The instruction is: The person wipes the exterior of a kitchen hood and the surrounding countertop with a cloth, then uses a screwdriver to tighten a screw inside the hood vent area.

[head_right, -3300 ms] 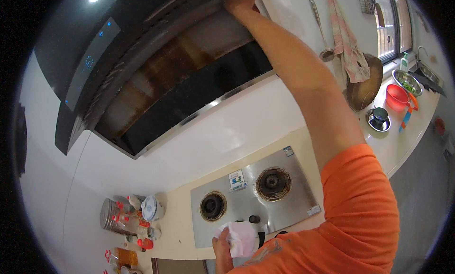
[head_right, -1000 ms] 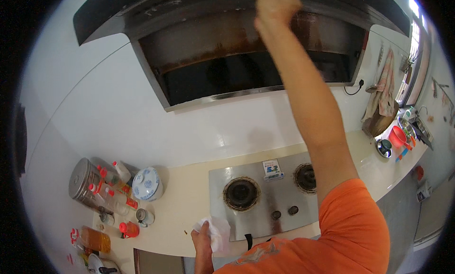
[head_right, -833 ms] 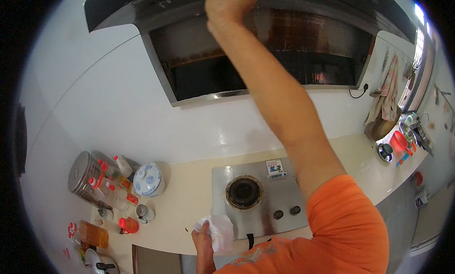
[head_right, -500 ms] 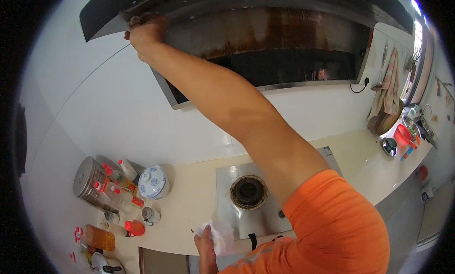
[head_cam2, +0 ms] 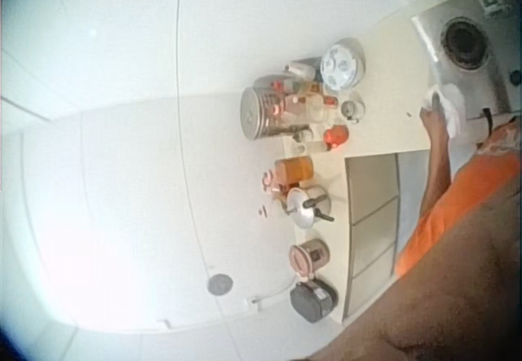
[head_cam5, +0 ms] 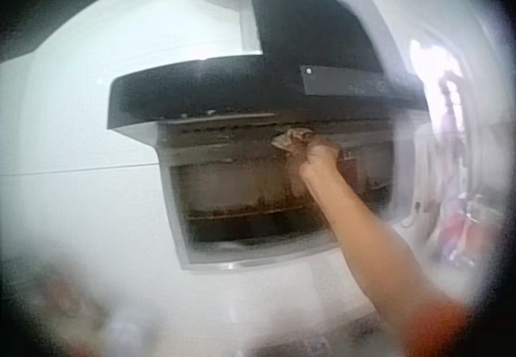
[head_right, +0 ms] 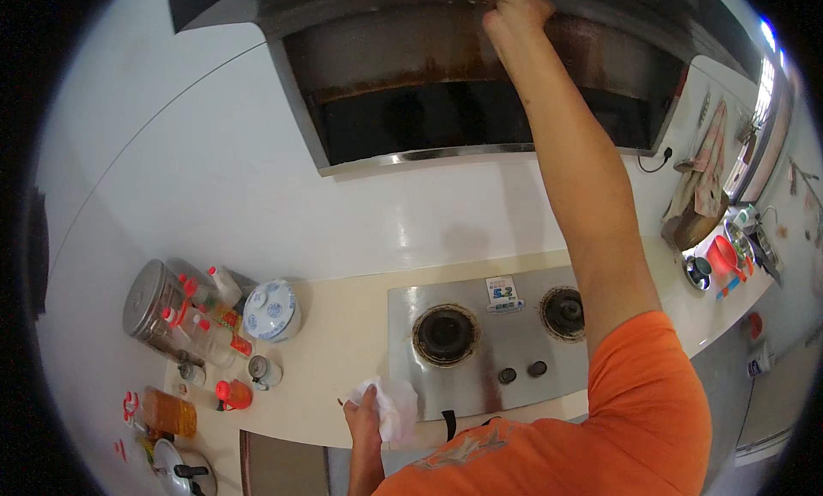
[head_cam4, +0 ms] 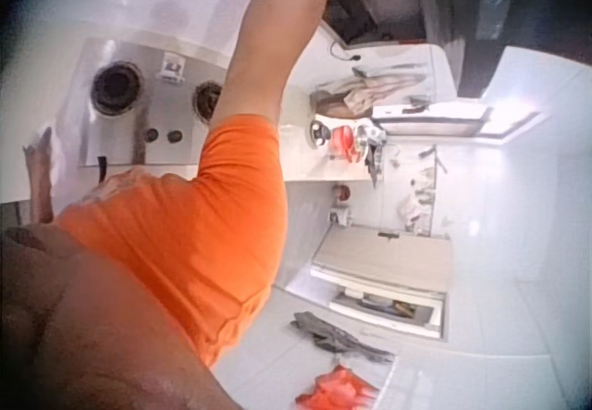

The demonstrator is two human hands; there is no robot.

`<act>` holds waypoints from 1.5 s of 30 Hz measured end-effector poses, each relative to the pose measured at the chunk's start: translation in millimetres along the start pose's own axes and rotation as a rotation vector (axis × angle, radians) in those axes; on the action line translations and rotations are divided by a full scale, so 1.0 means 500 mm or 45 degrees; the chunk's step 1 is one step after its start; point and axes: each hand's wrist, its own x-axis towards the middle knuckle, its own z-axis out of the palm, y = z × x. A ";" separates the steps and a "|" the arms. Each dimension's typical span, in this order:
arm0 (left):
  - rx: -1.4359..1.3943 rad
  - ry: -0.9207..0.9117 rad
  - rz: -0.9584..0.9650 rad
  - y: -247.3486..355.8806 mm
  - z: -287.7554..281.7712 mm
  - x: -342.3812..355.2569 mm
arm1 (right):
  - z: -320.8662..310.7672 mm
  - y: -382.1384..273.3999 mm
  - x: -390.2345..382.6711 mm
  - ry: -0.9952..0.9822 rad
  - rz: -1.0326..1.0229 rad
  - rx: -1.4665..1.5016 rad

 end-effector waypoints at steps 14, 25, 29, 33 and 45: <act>0.071 0.268 -0.006 -0.040 -0.075 -0.039 | 0.369 0.501 -0.149 -0.100 0.256 -0.250; 0.090 0.131 0.047 -0.009 -0.008 -0.008 | 0.178 0.373 -0.104 -0.697 -1.595 -2.076; 0.127 0.058 0.040 0.001 0.058 -0.004 | 0.091 0.277 -0.062 -1.011 -1.660 -2.323; 0.172 0.014 0.013 -0.030 0.111 -0.005 | 0.009 0.171 -0.017 -1.167 -1.605 -2.578; 0.173 -0.156 0.007 -0.083 0.329 -0.109 | -0.246 -0.074 0.105 -0.889 -1.185 -2.622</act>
